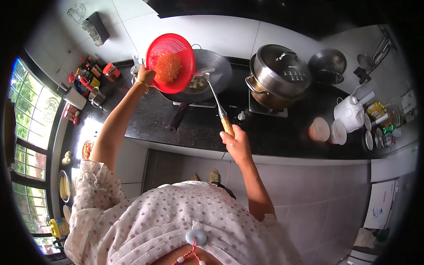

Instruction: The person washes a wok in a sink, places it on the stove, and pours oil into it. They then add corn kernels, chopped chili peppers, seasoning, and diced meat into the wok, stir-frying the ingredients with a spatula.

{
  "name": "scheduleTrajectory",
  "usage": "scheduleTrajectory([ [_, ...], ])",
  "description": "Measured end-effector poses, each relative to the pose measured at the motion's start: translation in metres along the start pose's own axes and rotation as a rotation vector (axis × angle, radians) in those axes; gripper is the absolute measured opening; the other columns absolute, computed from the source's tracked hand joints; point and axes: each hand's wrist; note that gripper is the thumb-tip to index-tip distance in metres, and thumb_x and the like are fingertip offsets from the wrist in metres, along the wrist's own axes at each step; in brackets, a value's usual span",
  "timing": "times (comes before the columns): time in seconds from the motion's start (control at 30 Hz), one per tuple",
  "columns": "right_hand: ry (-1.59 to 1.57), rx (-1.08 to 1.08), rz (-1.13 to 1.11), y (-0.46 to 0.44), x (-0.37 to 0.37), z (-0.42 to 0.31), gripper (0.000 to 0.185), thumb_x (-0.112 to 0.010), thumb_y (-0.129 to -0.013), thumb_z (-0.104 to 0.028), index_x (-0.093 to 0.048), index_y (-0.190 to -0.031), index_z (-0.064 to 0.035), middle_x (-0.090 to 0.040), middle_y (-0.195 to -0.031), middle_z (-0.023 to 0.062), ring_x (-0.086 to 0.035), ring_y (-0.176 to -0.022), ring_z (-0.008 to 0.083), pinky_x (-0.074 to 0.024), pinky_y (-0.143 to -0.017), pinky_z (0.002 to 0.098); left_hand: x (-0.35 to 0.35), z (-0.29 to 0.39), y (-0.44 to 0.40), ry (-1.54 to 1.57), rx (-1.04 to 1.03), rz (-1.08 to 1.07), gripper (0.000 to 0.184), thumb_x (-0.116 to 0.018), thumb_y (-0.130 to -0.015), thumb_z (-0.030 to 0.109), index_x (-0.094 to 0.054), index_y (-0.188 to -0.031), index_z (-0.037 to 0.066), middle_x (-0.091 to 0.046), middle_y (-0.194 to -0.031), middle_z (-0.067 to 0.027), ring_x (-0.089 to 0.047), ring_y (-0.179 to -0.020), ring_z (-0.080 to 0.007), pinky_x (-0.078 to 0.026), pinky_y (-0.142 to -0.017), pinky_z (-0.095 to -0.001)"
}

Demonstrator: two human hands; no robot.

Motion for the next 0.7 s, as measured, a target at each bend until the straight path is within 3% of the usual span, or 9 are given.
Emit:
scheduleTrajectory([
  [0.03,-0.002,-0.006,0.005,-0.003,0.002,0.003,0.019,-0.061,-0.081,-0.015,-0.055,-0.09,0.0002,-0.052,-0.063,-0.0004,-0.041,-0.048,0.0047,-0.0323,-0.043,0.0226,-0.008,0.018,0.01,-0.257,-0.088,0.121,0.047,-0.054,-0.066,0.007,-0.046,-0.112,-0.004,-0.061,-0.094,-0.0259,-0.062,-0.088,-0.0372,-0.049,-0.075,-0.0428],
  [0.07,0.01,0.007,0.001,-0.007,0.004,0.008,0.017,-0.06,-0.082,-0.014,-0.053,-0.09,-0.0007,-0.05,-0.063,-0.0003,-0.038,-0.045,0.0031,-0.0293,-0.039,0.0206,-0.013,0.035,0.02,-0.34,-0.052,0.09,0.048,-0.054,-0.069,0.008,-0.042,-0.114,-0.001,-0.059,-0.096,-0.0301,-0.058,-0.095,-0.0427,-0.046,-0.082,-0.0453],
  [0.23,0.023,-0.006,0.012,-0.016,0.012,0.017,0.017,-0.061,-0.083,-0.014,-0.052,-0.09,-0.002,-0.047,-0.063,-0.0008,-0.035,-0.043,0.001,-0.026,-0.036,0.0188,-0.041,0.055,0.028,-0.525,-0.169,0.039,0.046,-0.052,-0.073,0.006,-0.038,-0.116,0.003,-0.056,-0.1,-0.0294,-0.059,-0.087,-0.0447,-0.05,-0.074,-0.0475],
  [0.3,0.016,-0.008,0.01,-0.017,0.015,0.018,0.017,-0.061,-0.083,-0.014,-0.052,-0.09,-0.0018,-0.047,-0.063,-0.0009,-0.036,-0.044,0.0012,-0.0262,-0.036,0.019,-0.048,0.053,0.03,-0.542,-0.27,0.025,0.056,-0.051,-0.072,0.004,-0.033,-0.124,0.001,-0.049,-0.11,-0.0305,-0.059,-0.084,-0.0455,-0.051,-0.071,-0.0468],
  [0.33,0.012,-0.007,0.006,-0.018,0.017,0.019,0.017,-0.061,-0.083,-0.014,-0.052,-0.09,-0.0017,-0.048,-0.063,-0.001,-0.036,-0.044,0.0013,-0.0265,-0.037,0.0193,-0.049,0.053,0.033,-0.543,-0.269,0.024,0.056,-0.051,-0.072,0.004,-0.033,-0.124,0.001,-0.049,-0.11,-0.0305,-0.059,-0.084,-0.0455,-0.051,-0.071,-0.0468],
  [0.4,0.04,0.013,0.011,-0.019,0.019,0.02,0.017,-0.061,-0.082,-0.014,-0.052,-0.09,-0.0016,-0.048,-0.063,-0.0011,-0.037,-0.045,0.0016,-0.027,-0.037,0.0196,-0.051,0.053,0.041,-0.544,-0.458,0.064,0.071,-0.052,-0.071,-0.002,-0.024,-0.135,0.004,-0.047,-0.116,-0.0313,-0.059,-0.083,-0.0454,-0.05,-0.072,-0.0457],
  [0.57,0.122,0.09,0.019,-0.023,0.026,0.028,0.016,-0.061,-0.082,-0.013,-0.053,-0.09,-0.0013,-0.049,-0.063,-0.0015,-0.039,-0.046,0.0023,-0.0283,-0.038,0.0203,-0.033,0.091,0.072,-0.709,-0.429,-0.067,0.075,-0.053,-0.073,-0.001,-0.019,-0.14,0.006,-0.036,-0.131,-0.0254,-0.058,-0.091,-0.0429,-0.05,-0.075,-0.0441],
  [0.63,0.152,0.113,0.019,-0.023,0.028,0.028,0.015,-0.06,-0.082,-0.013,-0.053,-0.088,-0.0013,-0.049,-0.062,-0.0017,-0.039,-0.047,0.0029,-0.0292,-0.039,0.021,-0.026,0.089,0.073,-0.767,-0.75,0.045,0.076,-0.052,-0.071,0.002,-0.019,-0.14,0.003,-0.034,-0.132,-0.0288,-0.06,-0.087,-0.0412,-0.051,-0.073,-0.0422],
  [0.7,0.185,0.122,0.02,-0.024,0.028,0.028,0.015,-0.06,-0.081,-0.014,-0.053,-0.086,-0.001,-0.05,-0.062,-0.0011,-0.04,-0.047,0.0038,-0.0305,-0.041,0.0217,-0.019,0.095,0.077,-0.755,-0.739,0.037,0.078,-0.053,-0.071,0.001,-0.018,-0.141,0.004,-0.034,-0.133,-0.0278,-0.06,-0.092,-0.0397,-0.05,-0.078,-0.041],
])
Point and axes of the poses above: each hand's wrist, its own y-axis away from the middle knuckle, its own x-axis out of the back of the hand, z = x × y
